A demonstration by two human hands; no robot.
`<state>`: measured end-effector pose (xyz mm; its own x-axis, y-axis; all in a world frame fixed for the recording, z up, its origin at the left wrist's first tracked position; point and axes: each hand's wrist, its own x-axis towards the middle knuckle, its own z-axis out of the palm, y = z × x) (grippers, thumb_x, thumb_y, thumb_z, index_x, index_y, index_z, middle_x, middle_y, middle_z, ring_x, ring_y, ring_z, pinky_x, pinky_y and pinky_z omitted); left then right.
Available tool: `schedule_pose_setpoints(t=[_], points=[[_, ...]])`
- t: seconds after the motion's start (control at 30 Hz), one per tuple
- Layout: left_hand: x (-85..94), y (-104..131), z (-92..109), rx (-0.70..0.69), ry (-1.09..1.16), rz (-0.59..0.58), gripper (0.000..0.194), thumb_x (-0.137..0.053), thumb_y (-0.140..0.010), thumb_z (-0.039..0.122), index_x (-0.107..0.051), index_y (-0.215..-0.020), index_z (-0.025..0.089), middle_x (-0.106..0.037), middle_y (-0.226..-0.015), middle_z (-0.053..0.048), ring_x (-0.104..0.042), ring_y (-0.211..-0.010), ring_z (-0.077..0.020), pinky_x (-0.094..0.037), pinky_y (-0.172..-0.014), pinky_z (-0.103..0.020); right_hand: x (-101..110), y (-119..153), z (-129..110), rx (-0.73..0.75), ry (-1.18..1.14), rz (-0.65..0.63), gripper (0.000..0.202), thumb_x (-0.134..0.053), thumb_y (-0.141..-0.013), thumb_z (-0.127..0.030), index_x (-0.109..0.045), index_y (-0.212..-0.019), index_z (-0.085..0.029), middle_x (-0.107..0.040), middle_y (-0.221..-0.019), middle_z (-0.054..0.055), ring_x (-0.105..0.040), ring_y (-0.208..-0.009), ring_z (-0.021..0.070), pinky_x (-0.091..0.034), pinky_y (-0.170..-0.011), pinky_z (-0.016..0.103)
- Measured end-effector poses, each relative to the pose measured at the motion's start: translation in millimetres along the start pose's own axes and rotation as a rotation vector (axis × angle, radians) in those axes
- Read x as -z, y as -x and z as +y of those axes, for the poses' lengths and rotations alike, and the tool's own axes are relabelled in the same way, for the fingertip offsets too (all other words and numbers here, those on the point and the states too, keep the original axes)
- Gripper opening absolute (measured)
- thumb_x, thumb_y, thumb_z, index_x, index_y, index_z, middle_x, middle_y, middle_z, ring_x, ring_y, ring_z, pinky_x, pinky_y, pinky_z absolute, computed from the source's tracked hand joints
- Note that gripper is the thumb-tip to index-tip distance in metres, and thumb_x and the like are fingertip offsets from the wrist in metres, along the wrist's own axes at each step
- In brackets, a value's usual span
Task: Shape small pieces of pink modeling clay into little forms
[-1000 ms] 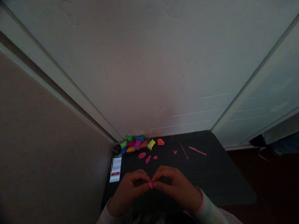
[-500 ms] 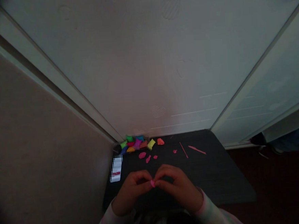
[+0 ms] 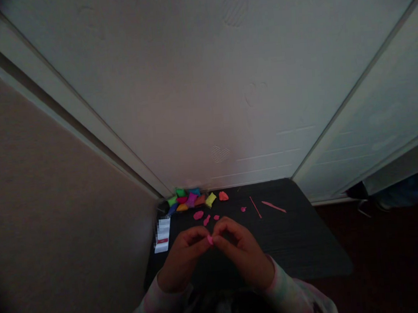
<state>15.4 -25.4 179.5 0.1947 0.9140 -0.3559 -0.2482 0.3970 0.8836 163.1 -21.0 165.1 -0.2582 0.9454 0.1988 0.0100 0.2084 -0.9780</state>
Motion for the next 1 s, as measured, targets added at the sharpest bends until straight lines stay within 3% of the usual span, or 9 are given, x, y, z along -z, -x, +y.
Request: schedule_pose_setpoints(t=[0.23,0.5,0.73,1.0], points=[[-6.5,2.9,11.5,0.054,0.154,-0.049,0.019,-0.075,-0.058,0.029,-0.066,-0.061,0.013,-0.057,-0.058,0.0,-0.047,-0.057,-0.0102,-0.033,-0.06,-0.025,9.6,-4.8,-10.1,0.13,0.08,-0.007,0.01,-0.062,-0.079,-0.028,-0.068,-0.086,-0.024,-0.069,-0.076,0.002,-0.064,-0.072,0.0155,-0.051,-0.068,0.026],[-9.1,1.2,18.7,0.072,0.254,-0.124,0.02,-0.074,-0.059,0.027,-0.06,-0.061,0.012,-0.054,-0.054,0.001,-0.046,-0.053,-0.0079,-0.03,-0.055,-0.023,17.5,-13.1,-19.4,0.301,0.205,0.0,0.015,-0.063,-0.077,-0.019,-0.071,-0.087,-0.027,-0.071,-0.076,0.001,-0.065,-0.073,0.0155,-0.052,-0.069,0.027],[-9.7,-0.9,18.0,0.113,0.292,-0.175,0.025,-0.076,-0.058,0.029,-0.057,-0.06,0.014,-0.047,-0.051,0.004,-0.046,-0.05,-0.0082,-0.028,-0.052,-0.023,16.1,-12.0,-20.4,0.293,0.23,0.007,0.015,-0.063,-0.078,-0.022,-0.071,-0.089,-0.027,-0.073,-0.08,0.002,-0.067,-0.075,0.0167,-0.053,-0.07,0.028],[-13.9,0.3,18.8,0.043,0.303,-0.118,0.025,-0.075,-0.061,0.032,-0.058,-0.059,0.013,-0.048,-0.05,0.004,-0.045,-0.051,-0.0079,-0.029,-0.052,-0.024,7.1,-15.3,-17.7,0.34,0.23,0.131,0.012,-0.06,-0.08,-0.019,-0.069,-0.084,-0.026,-0.073,-0.076,0.001,-0.067,-0.072,0.0153,-0.054,-0.066,0.025]])
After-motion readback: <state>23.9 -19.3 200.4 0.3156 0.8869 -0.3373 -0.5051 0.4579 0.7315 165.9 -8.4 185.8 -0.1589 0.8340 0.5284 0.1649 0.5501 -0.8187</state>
